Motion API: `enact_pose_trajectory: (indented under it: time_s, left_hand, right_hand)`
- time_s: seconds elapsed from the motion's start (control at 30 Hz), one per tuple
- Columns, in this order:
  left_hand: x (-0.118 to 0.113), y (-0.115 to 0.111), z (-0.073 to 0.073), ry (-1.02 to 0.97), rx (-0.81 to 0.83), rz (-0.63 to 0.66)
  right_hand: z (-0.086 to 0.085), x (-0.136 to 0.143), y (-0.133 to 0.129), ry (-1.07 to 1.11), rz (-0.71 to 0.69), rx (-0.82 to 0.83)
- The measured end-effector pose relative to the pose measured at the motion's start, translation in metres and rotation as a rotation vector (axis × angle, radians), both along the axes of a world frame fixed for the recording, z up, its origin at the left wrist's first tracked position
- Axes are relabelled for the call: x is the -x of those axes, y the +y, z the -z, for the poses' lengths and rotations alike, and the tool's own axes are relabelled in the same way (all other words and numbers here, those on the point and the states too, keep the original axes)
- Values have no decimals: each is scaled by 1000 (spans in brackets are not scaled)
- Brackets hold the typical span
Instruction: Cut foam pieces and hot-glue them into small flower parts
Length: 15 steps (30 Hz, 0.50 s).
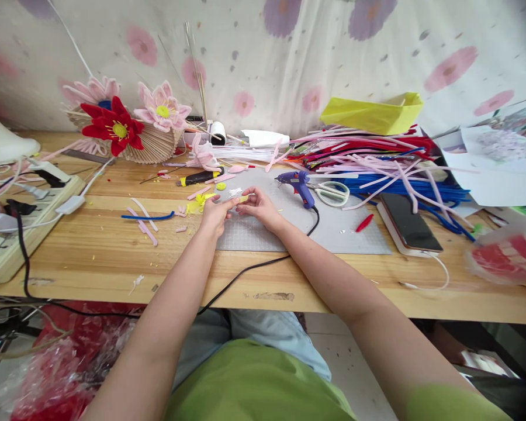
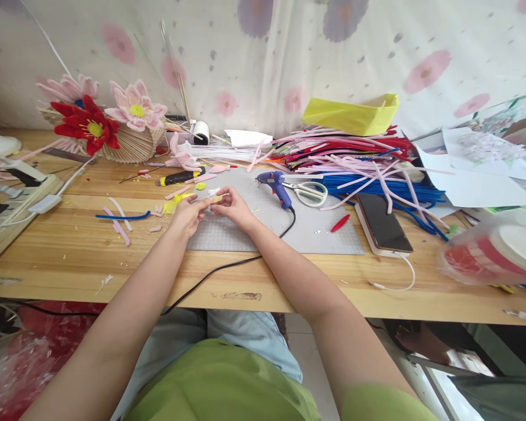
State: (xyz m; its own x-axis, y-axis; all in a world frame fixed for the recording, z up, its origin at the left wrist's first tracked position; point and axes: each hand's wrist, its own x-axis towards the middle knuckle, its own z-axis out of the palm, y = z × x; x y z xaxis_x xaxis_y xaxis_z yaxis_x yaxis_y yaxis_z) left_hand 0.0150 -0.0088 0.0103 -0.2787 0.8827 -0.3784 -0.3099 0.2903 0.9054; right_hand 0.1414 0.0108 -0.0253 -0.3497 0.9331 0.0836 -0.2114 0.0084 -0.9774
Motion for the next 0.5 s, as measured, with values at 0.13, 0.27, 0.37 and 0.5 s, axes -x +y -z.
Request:
enact_pose_trajectory:
  time_s: [0.13, 0.27, 0.37, 0.5]
  left_hand:
    - [0, 0, 0, -8, 10, -4]
    - [0, 0, 1, -2, 7, 14]
    - [1, 1, 2, 13, 12, 28]
    - [1, 1, 2, 30, 17, 36]
  right_hand:
    - [0, 1, 1, -1, 13, -7]
    - [2, 2, 3, -4, 25, -11]
    - [3, 3, 3, -8, 44, -10]
    - [2, 2, 3, 13, 81, -19]
